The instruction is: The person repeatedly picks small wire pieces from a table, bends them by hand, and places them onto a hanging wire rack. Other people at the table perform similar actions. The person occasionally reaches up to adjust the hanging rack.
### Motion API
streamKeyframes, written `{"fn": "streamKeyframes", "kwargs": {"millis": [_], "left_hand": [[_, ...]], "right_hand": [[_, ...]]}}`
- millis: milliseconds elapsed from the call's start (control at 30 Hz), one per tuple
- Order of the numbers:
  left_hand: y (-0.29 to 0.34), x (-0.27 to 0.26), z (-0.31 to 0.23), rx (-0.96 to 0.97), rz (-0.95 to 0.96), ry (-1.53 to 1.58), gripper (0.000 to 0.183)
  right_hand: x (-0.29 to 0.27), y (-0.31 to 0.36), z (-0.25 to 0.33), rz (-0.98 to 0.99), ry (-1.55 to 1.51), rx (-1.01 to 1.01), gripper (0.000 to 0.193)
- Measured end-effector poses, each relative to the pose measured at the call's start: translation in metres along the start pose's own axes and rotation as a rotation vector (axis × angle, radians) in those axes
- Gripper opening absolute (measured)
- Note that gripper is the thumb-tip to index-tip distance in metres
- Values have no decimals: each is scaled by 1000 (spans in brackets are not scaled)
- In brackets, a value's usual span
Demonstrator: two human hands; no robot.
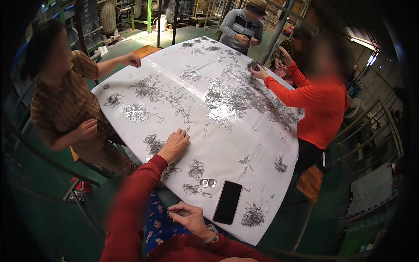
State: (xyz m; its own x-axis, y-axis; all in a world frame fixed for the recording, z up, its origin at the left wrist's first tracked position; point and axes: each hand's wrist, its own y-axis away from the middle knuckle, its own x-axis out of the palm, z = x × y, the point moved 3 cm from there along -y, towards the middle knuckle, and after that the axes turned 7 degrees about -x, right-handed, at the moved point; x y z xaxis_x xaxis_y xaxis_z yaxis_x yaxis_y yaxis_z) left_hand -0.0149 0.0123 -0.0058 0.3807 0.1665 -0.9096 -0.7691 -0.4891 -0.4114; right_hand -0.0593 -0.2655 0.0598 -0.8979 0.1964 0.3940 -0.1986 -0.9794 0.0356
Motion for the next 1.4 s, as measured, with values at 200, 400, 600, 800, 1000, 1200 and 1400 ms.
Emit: {"fn": "streamKeyframes", "kwargs": {"millis": [200, 400, 600, 800, 1000, 1200, 1400], "left_hand": [[43, -28, -4, -203, 39, 336, 7], [62, -86, -15, -470, -54, 722, 12], [147, -175, -66, -713, -38, 1386, 11], [198, -216, -110, -531, -192, 964, 9], [200, -200, -122, -602, -288, 1002, 9], [208, -187, -124, -715, -295, 1202, 7], [207, -193, -123, -686, -249, 1150, 5]], "right_hand": [[8, 4, 7, -1, 93, -54, 16], [13, 7, 13, -73, 76, -128, 16], [6, 10, 11, -182, 142, -87, 16], [6, 11, 13, -174, 93, -237, 17], [12, 12, 26, -113, 359, -394, 19], [-84, 2, 54, -440, 435, -397, 23], [-276, -48, 87, -637, 1410, -136, 19]]}}
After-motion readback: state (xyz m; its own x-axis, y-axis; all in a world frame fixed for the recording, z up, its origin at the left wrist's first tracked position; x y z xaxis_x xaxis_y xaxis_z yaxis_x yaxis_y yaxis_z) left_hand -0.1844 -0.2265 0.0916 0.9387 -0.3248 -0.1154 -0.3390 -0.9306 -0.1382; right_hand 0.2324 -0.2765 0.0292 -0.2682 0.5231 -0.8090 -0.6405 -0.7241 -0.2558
